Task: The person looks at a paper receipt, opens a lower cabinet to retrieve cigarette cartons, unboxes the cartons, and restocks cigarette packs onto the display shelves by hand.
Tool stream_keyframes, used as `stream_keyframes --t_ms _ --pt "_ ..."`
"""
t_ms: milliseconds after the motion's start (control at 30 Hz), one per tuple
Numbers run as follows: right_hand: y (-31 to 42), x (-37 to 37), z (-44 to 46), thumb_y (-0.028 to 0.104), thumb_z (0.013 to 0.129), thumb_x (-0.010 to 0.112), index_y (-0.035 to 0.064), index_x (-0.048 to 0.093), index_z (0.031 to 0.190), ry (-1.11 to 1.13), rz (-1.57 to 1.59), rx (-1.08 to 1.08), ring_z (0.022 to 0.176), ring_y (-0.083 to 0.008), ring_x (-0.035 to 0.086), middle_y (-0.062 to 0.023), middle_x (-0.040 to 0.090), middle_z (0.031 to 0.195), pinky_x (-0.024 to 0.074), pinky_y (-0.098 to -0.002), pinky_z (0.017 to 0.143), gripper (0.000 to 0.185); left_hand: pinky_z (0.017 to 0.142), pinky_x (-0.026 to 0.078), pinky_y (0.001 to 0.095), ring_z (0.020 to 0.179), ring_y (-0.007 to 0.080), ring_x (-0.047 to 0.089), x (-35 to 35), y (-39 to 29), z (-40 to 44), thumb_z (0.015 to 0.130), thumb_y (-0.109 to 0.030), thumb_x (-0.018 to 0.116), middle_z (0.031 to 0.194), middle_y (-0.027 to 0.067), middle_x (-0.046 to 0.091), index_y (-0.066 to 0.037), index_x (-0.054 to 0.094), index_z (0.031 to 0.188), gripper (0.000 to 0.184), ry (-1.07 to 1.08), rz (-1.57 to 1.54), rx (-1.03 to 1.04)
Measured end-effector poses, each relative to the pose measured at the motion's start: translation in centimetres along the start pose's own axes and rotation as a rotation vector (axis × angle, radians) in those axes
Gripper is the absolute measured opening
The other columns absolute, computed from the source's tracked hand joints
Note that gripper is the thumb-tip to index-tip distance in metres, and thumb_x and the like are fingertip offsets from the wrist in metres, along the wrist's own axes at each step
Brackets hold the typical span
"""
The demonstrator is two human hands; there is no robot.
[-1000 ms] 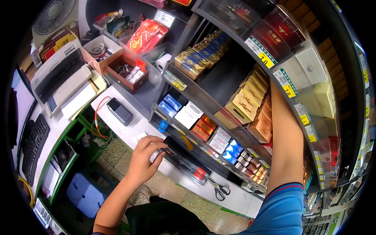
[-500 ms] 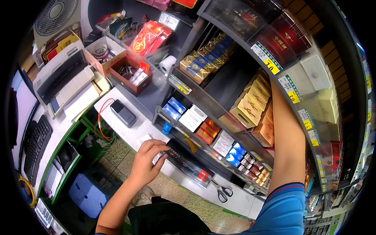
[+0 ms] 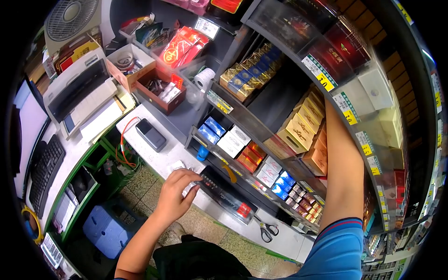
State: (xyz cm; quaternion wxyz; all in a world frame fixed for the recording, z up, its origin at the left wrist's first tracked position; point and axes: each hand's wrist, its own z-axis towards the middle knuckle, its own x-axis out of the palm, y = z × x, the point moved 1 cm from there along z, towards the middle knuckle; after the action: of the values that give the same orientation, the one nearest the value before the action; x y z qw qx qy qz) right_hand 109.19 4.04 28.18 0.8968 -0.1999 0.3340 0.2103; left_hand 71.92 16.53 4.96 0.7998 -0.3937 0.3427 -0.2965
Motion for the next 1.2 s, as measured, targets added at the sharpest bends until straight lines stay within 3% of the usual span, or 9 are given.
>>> stream_keyframes --t_ms 467,667,800,867,933,1000,1067,1133,1200 --pt "-0.5 -1.3 -2.8 0.033 0.082 0.059 0.0042 0.054 0.112 -0.109 0.064 0.067 0.101 -0.0231 0.053 -0.0125 0.057 0.107 0.0408 -0.031 0.085 0.042 0.077 0.044 0.0361 0.086 0.0297 0.055 0.5 -1.8 0.4 0.071 -0.001 0.063 0.087 0.012 0.059 -0.004 0.059 0.088 0.018 0.005 -0.053 0.051" --pt "1.2 -3.8 -6.0 0.033 0.081 0.059 0.0042 0.054 0.112 -0.041 0.232 0.071 0.1 -0.023 0.053 -0.0126 0.057 0.107 0.0408 -0.0308 0.085 0.042 0.076 0.044 0.0366 0.086 0.0297 0.055 0.8 -2.3 -0.1 0.072 -0.002 0.062 0.087 0.0122 0.059 -0.004 0.059 0.089 0.017 0.04 -0.06 0.046" --pt "3.9 -5.8 -7.2 0.032 0.08 0.06 0.0025 0.054 0.108 0.057 0.406 -0.034 0.097 -0.0212 0.053 -0.011 0.057 0.104 0.0405 -0.0293 0.084 0.041 0.077 0.045 0.0365 0.086 0.0296 0.056 1.5 -2.3 -0.8 0.073 -0.003 0.062 0.087 0.012 0.06 -0.004 0.059 0.089 0.016 0.079 -0.071 0.027" --pt "4.7 -6.5 -7.3 0.028 0.079 0.06 0.0001 0.053 0.106 0.21 0.611 -0.031 0.096 -0.0211 0.052 -0.0121 0.056 0.103 0.0392 -0.0281 0.085 0.04 0.077 0.045 0.0365 0.086 0.0296 0.056 1.9 -2.3 -1.0 0.073 -0.003 0.062 0.087 0.012 0.06 -0.004 0.059 0.089 0.016 0.093 -0.088 0.033" --pt "7.5 -9.2 -8.2 0.023 0.079 0.057 -0.0026 0.049 0.112 0.48 0.394 0.231 0.101 -0.0229 0.05 -0.0163 0.054 0.107 0.0375 -0.0284 0.088 0.043 0.077 0.045 0.0362 0.086 0.0296 0.056 2.1 -2.5 -1.2 0.073 -0.003 0.062 0.087 0.0122 0.06 -0.004 0.059 0.089 0.016 0.093 -0.088 0.037" --pt "7.4 -8.9 -9.3 0.019 0.079 0.056 -0.0036 0.044 0.119 0.412 0.557 0.185 0.107 -0.0251 0.047 -0.0195 0.051 0.113 0.0347 -0.0294 0.091 0.048 0.076 0.045 0.0362 0.086 0.0297 0.056 2.1 -2.7 -1.4 0.072 -0.003 0.062 0.087 0.0123 0.059 -0.004 0.059 0.089 0.016 0.095 -0.088 0.042" --pt "7.6 -8.9 -9.8 0.019 0.075 0.056 -0.0015 0.045 0.115 0.255 0.516 -0.084 0.077 -0.0247 0.053 -0.0168 0.055 0.091 0.0419 -0.0315 0.075 0.046 0.076 0.045 0.0362 0.085 0.0297 0.056 2.1 -2.9 -1.6 0.072 -0.003 0.062 0.087 0.0125 0.059 -0.004 0.059 0.088 0.017 0.094 -0.085 0.047" --pt "8.3 -10.3 -10.4 0.017 0.074 0.056 -0.002 0.041 0.12 0.313 0.514 -0.095 0.089 -0.0289 0.053 -0.0195 0.054 0.098 0.0404 -0.0329 0.082 0.052 0.075 0.045 0.0362 0.084 0.0299 0.056 2.2 -3.1 -1.8 0.072 -0.003 0.062 0.086 0.0127 0.059 -0.004 0.059 0.088 0.017 0.101 -0.084 0.042" --pt "8.5 -10.4 -10.8 0.015 0.074 0.057 -0.0004 0.038 0.124 0.119 0.501 -0.369 0.1 -0.0321 0.051 -0.0213 0.052 0.107 0.0387 -0.0352 0.088 0.057 0.075 0.045 0.0363 0.083 0.03 0.056 2.2 -3.3 -1.9 0.071 -0.002 0.062 0.085 0.0127 0.059 -0.004 0.06 0.088 0.017 0.096 -0.085 0.047"
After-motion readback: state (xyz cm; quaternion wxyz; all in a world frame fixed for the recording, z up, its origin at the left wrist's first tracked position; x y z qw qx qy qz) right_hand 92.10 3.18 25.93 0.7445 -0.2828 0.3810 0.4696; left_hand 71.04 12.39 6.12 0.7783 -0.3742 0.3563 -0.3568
